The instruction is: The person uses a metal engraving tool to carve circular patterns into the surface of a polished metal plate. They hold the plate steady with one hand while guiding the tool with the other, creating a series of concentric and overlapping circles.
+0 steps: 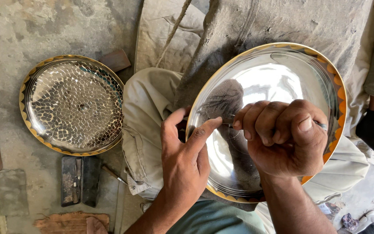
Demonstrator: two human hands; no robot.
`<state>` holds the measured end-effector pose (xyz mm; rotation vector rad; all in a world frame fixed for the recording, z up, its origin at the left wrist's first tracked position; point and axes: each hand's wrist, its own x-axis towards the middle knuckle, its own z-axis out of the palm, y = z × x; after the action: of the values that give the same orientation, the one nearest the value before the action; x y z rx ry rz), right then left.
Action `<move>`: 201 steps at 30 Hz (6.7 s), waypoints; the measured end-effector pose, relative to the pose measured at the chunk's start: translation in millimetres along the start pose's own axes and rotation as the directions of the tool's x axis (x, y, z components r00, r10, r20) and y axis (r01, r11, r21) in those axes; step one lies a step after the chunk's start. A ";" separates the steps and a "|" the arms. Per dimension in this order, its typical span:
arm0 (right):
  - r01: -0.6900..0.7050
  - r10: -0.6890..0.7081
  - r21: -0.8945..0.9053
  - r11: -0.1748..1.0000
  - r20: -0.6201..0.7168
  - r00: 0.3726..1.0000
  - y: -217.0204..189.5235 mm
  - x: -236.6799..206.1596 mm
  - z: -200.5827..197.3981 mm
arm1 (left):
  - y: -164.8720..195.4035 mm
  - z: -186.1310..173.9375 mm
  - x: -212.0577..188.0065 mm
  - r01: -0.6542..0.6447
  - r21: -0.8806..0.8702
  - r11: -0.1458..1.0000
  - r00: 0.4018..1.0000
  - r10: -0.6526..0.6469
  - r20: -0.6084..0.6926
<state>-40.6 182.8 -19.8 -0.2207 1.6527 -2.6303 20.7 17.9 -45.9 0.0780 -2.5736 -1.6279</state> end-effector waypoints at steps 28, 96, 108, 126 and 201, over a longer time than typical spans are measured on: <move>-0.016 0.014 0.011 1.000 0.113 0.993 -1.4 4.0 9.2 | 2.2 6.2 5.4 0.003 -0.062 0.998 0.997 -0.008 -0.080; -0.158 0.315 0.342 0.926 -0.474 0.822 -40.9 -201.0 -159.0 | -26.1 26.7 4.6 0.082 -0.010 0.997 0.991 -0.083 -0.109; -0.319 -0.100 -0.946 0.059 -0.324 0.941 -79.7 -119.0 -42.8 | 27.1 49.0 -16.6 -0.221 0.533 0.817 0.975 0.171 0.141; -0.172 0.062 -0.966 -0.193 -0.187 0.980 -93.4 -89.1 -17.4 | 40.4 60.9 -17.3 -0.158 0.590 0.792 0.986 0.097 0.133; -0.221 0.367 -0.871 -0.438 -0.398 0.841 -134.7 -39.9 -46.8 | 40.8 51.5 36.0 -0.282 0.455 0.845 0.943 0.156 0.294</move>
<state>-0.4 287.4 77.0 0.1698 2.7138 -0.0389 -20.3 78.2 -29.1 -0.3994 -2.9861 -0.9196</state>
